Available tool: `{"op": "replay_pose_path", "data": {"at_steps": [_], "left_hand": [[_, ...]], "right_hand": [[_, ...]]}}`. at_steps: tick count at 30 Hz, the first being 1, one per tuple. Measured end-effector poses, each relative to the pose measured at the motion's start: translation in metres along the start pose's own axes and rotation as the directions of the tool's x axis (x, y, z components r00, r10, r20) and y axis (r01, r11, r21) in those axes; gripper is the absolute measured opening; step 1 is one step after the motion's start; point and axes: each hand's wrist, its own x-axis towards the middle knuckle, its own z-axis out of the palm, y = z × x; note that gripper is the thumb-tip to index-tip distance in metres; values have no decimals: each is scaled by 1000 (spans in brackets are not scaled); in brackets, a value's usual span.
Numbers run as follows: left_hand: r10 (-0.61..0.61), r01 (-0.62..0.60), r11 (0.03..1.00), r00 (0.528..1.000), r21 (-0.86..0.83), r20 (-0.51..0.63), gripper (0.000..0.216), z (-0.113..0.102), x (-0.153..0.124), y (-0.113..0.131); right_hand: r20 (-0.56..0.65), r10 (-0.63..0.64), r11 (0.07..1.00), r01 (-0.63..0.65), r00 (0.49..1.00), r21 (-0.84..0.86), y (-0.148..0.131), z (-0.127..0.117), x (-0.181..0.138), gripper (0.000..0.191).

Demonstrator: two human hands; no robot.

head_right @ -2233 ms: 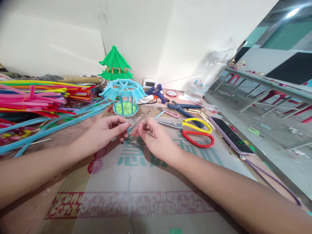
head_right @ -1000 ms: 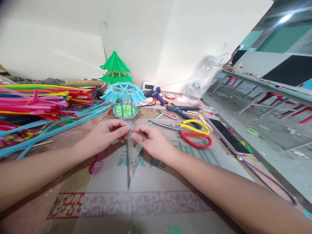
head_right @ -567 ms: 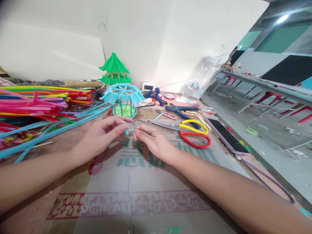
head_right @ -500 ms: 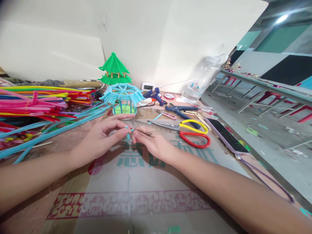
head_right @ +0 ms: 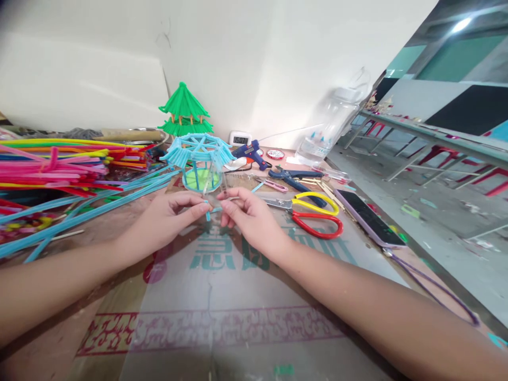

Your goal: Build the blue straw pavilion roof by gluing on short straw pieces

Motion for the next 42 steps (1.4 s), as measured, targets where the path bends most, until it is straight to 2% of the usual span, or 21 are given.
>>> {"op": "replay_pose_path", "data": {"at_steps": [2, 6, 8, 10, 18, 27, 42], "left_hand": [[-65, 66, 996, 998, -57, 22, 24, 0, 1, -1], [-161, 153, 977, 986, -149, -46, 24, 0, 2, 1], [-191, 178, 964, 981, -196, -47, 26, 0, 3, 1], [-213, 204, 954, 977, -220, -18, 27, 0, 3, 2], [-268, 267, 929, 963, -256, 30, 23, 1, 4, 5], [-229, 233, 938, 972, -258, 46, 26, 1, 2, -2], [-208, 214, 942, 977, -258, 50, 28, 2, 2, -3]], "right_hand": [[-23, -15, 1000, 14, 1000, -10, 1, -2, 1, 21], [-119, -82, 997, 80, 990, -23, -1, -3, -2, 14], [-148, -123, 992, 116, 981, -56, -3, -4, -3, 19], [-126, -130, 990, 121, 983, -78, -4, -3, -4, 22], [-58, -80, 992, 74, 995, -105, -1, -3, -6, 16], [-43, -59, 988, 52, 997, -146, -1, -2, -7, 19], [-45, -27, 993, 22, 999, -112, -4, 0, -7, 20]]}}
